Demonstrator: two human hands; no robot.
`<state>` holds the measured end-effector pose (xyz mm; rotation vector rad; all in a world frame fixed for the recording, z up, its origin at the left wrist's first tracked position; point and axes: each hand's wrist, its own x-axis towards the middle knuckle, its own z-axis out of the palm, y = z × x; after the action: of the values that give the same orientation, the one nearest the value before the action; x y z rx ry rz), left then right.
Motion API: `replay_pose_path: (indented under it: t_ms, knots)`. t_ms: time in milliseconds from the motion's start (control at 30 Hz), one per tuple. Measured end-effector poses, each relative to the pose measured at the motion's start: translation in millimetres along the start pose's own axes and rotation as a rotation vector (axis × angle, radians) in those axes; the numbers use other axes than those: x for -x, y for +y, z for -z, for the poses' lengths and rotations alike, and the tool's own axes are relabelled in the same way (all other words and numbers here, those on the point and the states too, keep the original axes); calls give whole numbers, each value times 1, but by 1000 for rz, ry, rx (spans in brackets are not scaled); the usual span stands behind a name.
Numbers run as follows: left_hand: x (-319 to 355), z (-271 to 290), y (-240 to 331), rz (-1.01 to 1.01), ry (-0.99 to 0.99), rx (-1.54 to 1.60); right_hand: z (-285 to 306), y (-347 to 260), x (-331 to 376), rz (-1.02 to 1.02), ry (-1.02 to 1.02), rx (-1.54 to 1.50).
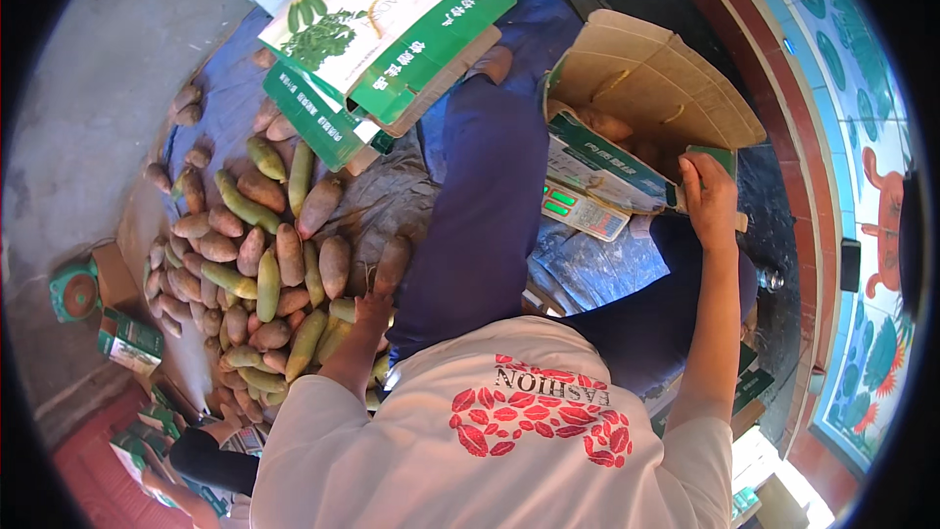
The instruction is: Picking sweet potatoes from a pile, weighing them on a digital scale, and packing them into cardboard boxes.
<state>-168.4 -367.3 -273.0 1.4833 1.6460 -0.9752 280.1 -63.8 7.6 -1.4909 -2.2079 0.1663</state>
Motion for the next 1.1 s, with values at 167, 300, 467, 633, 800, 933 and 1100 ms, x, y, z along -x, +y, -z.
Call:
replay_pose_path:
  t_ms: [167, 300, 467, 633, 800, 933, 1100]
  knots:
    - [-3, -1, -19, 15, 139, -2, 0, -1, -2, -2, -3, 2]
    - [-4, 29, -45, 120, 443, 480, -1, 2, -2, 27, 13, 18]
    - [-3, 71, -55, 198, 660, 829, 1, 3, 2, -22, -32, 19]
    - [-50, 48, -76, -88, 946, 1271, 1, -1, -1, 6, 15, 18]
    - [-62, 54, -80, 27, 868, 1450, 2, -2, -1, 4, 22, 25]
    - [-43, 81, -80, 96, 757, 996, 2, -1, -3, -8, 25, 7]
    - [-40, 96, -74, 192, 558, 1125, 2, -2, -3, 24, 67, -28]
